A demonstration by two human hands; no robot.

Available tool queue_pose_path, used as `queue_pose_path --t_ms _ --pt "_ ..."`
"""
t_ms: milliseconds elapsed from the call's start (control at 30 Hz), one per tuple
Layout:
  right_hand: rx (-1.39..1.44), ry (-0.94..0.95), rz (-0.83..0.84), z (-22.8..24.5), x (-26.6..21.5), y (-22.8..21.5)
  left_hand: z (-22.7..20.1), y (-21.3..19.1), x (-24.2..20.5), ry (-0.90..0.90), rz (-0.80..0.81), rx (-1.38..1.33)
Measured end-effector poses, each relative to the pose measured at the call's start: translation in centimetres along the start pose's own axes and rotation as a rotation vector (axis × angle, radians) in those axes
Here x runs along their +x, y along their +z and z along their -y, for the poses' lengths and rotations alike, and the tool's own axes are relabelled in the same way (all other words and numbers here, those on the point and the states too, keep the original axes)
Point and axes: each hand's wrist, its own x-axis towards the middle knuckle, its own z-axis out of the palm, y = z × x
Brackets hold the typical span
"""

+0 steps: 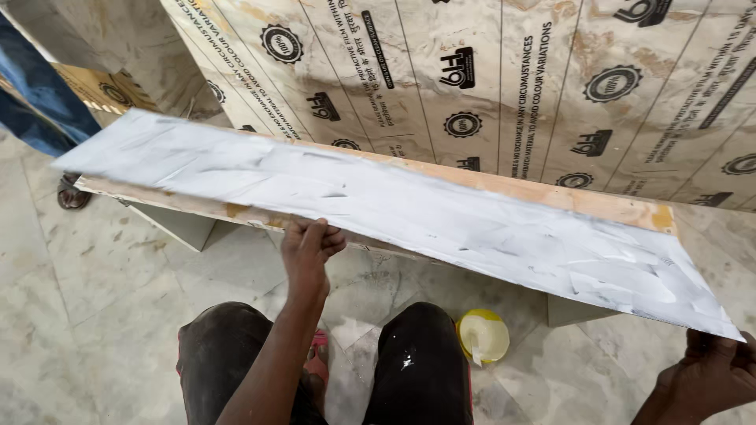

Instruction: The person applies white adhesive to a wooden plank using a small packet, then places a white sheet on top and presses it down firmly with both hands.

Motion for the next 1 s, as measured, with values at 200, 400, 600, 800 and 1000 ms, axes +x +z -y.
queue_pose_path --t_ms 200,400,600,800,1000 --pt "-0.141 0.038 -0.025 -2.7 3.5 -4.2 -5.1 1.2 -3.0 0.221 -0.027 0.118" --pt "-0.144 0.016 0.086 -3.9 7.3 -5.0 -6.7 3.9 -2.0 0.538 0.046 0.318" --pt "-0.127 0.003 0.192 -4.9 12.6 -3.1 -8.1 5.1 2.0 0.899 0.028 0.769" --pt "-0.096 0.002 0.258 -5.3 17.1 -0.6 -10.9 7.2 5.5 1.074 0.040 1.125" --pt "-0.076 0.012 0.237 -4.3 17.2 -0.9 -13.2 6.1 6.7 1.295 0.169 1.375"
